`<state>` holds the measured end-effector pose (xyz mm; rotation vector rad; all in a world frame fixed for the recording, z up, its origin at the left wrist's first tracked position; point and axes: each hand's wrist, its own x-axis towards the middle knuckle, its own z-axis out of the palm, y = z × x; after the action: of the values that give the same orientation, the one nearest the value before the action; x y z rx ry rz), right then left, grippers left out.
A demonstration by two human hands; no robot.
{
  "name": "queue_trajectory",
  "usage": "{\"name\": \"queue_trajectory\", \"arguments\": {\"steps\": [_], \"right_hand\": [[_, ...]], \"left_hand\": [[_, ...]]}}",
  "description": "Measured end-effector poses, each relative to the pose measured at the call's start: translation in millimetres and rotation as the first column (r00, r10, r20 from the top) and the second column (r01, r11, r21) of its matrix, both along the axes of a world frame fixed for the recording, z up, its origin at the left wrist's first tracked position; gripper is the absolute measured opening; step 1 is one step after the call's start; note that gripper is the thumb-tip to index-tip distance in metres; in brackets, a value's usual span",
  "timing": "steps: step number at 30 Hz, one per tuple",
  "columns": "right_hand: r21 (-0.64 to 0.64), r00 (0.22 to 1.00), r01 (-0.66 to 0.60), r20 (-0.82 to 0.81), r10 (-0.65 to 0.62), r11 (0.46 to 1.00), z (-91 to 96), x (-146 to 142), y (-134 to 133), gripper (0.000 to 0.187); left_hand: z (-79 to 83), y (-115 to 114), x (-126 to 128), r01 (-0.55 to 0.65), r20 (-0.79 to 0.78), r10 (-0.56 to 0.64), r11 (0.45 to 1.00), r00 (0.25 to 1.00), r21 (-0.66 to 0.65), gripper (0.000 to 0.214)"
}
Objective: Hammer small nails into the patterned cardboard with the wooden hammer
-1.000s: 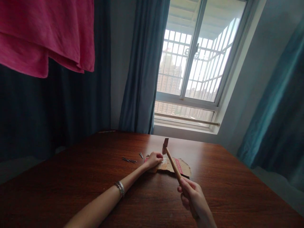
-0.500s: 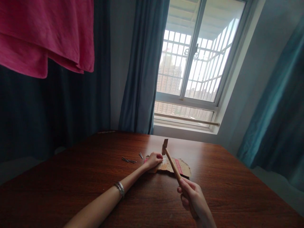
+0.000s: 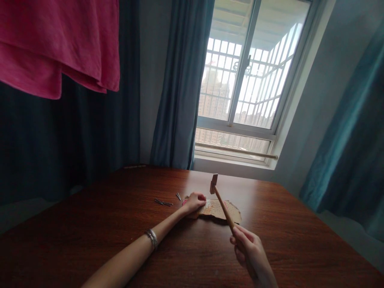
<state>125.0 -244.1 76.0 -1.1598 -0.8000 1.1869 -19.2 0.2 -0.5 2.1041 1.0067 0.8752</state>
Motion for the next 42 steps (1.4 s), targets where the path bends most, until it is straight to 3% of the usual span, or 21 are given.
{"name": "queue_trajectory", "arguments": {"steps": [6, 11, 14, 22, 29, 36, 38, 42], "right_hand": [[0.007, 0.936, 0.251, 0.252, -0.244, 0.968, -23.1, 31, -2, 0.056], [0.024, 0.725, 0.467, 0.562, -0.399, 0.884, -44.8, 69, -3, 0.056], [-0.007, 0.614, 0.536, 0.69, -0.384, 0.844, -55.3, 88, -6, 0.057], [-0.03, 0.52, 0.57, 0.787, -0.332, 0.821, -64.0, 104, -9, 0.053], [-0.027, 0.526, 0.551, 0.788, -0.321, 0.834, -60.9, 101, -10, 0.049], [-0.045, 0.565, 0.543, 0.758, -0.325, 0.839, -60.2, 97, -11, 0.052], [-0.037, 0.612, 0.542, 0.703, -0.363, 0.84, -56.8, 90, -13, 0.054], [0.006, 0.783, 0.488, 0.44, -0.441, 0.873, -45.5, 71, -16, 0.06]], "left_hand": [[9.7, -4, -2, -0.002, 0.095, 0.014, 0.992, 0.995, -0.125, 0.031], [6.0, 2, -1, 0.033, 0.246, 0.029, 0.969, 0.969, -0.243, 0.045], [2.4, 6, 0, 0.059, 0.299, 0.023, 0.963, 0.954, -0.262, 0.05], [-1.4, 9, -3, 0.021, 0.366, 0.084, 0.961, 0.927, -0.274, 0.052], [1.3, 7, -6, -0.023, 0.292, 0.058, 0.993, 0.955, -0.12, 0.04], [11.0, -8, -6, -0.042, 0.1, 0.048, 0.997, 0.994, -0.059, 0.032], [13.8, -12, -6, -0.059, 0.071, 0.061, 0.998, 0.996, -0.039, 0.028], [15.0, -14, -5, -0.06, 0.065, 0.062, 0.998, 0.996, -0.033, 0.026]]}}
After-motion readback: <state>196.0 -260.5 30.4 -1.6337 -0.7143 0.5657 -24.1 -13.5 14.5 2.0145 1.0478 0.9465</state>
